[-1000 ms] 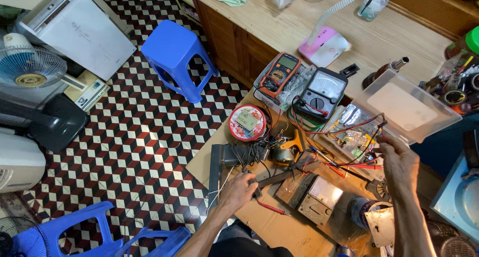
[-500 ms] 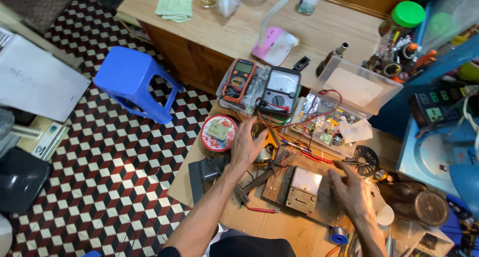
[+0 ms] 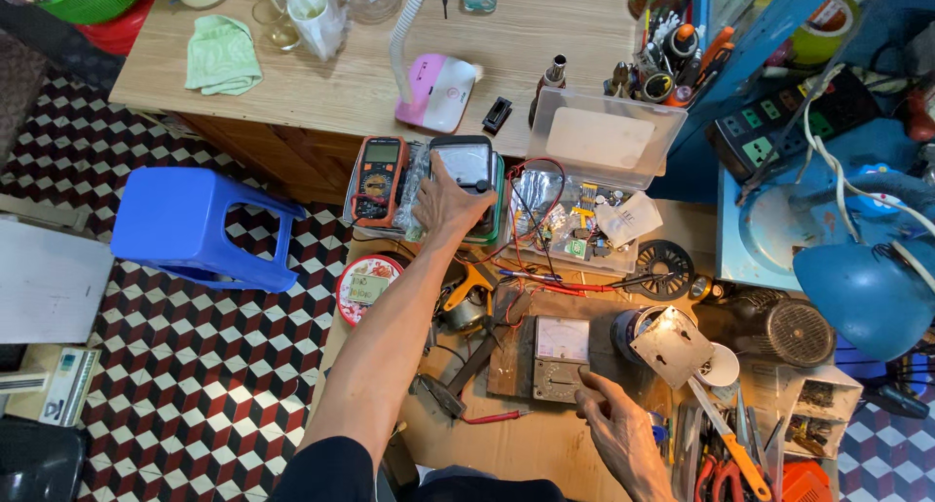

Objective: The person tests an analog multimeter by connecting red and black probes to its terminals and adjusting the dial. They briefly move a bundle of wires to a wall socket, then return to the workbench to continue testing the multimeter with the probes.

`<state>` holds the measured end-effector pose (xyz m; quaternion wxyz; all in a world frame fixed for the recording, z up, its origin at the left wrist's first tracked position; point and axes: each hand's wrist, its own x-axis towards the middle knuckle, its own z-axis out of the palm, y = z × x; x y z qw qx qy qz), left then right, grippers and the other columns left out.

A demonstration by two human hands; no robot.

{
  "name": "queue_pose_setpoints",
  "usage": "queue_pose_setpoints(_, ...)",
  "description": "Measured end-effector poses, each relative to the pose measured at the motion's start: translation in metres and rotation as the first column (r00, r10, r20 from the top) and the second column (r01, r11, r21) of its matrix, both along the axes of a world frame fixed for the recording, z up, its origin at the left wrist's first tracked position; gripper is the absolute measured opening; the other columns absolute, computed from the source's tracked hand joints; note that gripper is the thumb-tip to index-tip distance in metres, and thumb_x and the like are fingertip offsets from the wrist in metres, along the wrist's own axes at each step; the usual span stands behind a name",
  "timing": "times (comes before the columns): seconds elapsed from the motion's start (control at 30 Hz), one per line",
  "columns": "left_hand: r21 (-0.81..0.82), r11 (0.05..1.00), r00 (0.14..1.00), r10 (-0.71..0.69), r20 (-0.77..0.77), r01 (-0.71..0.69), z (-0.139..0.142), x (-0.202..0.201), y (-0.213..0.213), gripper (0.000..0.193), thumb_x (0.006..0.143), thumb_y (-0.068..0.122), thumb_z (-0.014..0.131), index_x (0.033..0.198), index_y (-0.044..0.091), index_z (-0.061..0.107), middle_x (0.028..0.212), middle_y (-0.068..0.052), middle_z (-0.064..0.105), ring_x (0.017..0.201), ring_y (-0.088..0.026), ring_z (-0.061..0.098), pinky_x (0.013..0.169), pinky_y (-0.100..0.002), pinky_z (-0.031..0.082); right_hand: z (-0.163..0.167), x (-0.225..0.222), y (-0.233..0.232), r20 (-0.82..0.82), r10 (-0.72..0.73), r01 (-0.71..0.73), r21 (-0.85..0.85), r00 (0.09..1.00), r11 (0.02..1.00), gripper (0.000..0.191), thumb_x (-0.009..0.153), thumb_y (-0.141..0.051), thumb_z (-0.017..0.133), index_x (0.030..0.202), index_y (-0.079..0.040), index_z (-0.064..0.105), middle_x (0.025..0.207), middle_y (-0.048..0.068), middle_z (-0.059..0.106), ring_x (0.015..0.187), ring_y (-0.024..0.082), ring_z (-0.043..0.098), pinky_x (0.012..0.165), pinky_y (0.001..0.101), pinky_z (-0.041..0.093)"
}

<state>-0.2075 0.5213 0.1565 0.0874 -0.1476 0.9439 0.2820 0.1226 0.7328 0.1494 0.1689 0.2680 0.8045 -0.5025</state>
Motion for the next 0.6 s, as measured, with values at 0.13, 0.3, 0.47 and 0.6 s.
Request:
queue_pose_setpoints(0.13, 0.162, 0.986, 0.999, 0.038, -0.001, -0.038, 0.012, 0.005, -0.011, 0.14, 0.059, 0.057, 0.087, 0.165, 0.016, 0.006, 0.143, -0.03, 0.047, 0.132, -0.042, 0.05, 0.107, -0.051, 0.042, 0.007, -0.053, 0.0, -0.089, 0.013, -0.017, -0.042, 0.996, 0.999, 0.037, 0.096, -0.027, 0.061, 0.126, -0.006, 0.07, 0.091, 0.016, 0.081, 0.084, 0.019, 0.075, 0.079, 0.032, 0.058)
queue_pose_setpoints(0.3, 0.568, 0.823, 0.959, 0.143, -0.244, 0.022, 0.035, 0.022, -0.041, 0.127, 0.067, 0.045, 0.091, 0.162, 0.009, 0.014, 0.147, -0.025, 0.05, 0.133, -0.035, 0.053, 0.111, -0.046, 0.045, -0.007, -0.18, -0.021, -0.264, 0.068, -0.068, 0.009, 0.962, 0.998, 0.04, 0.097, -0.032, 0.06, 0.119, -0.001, 0.071, 0.096, 0.017, 0.078, 0.088, 0.021, 0.073, 0.082, 0.0346, 0.055)
queue_pose_setpoints(0.47, 0.768, 0.564, 0.912, 0.404, 0.064, -0.304, 0.055, 0.045, -0.059, 0.123, 0.059, 0.037, 0.081, 0.161, 0.017, 0.016, 0.14, -0.013, 0.052, 0.116, -0.029, 0.063, 0.091, -0.047, 0.057, -0.038, -0.29, -0.071, -0.416, 0.073, -0.029, 0.111, 0.907, 0.993, 0.048, 0.095, -0.037, 0.067, 0.119, 0.005, 0.064, 0.1, 0.02, 0.072, 0.09, 0.029, 0.068, 0.081, 0.0402, 0.053)
queue_pose_setpoints(0.6, 0.705, 0.649, 0.913, 0.409, -0.007, -0.285, 0.046, 0.065, -0.075, 0.12, 0.069, 0.036, 0.085, 0.163, 0.01, 0.015, 0.148, -0.016, 0.046, 0.128, -0.026, 0.053, 0.099, -0.039, 0.05, -0.066, -0.313, -0.097, -0.612, 0.197, 0.063, 0.376, 0.765, 0.924, 0.056, 0.091, -0.033, 0.072, 0.13, 0.006, 0.058, 0.1, 0.02, 0.068, 0.091, 0.035, 0.064, 0.078, 0.0453, 0.05)
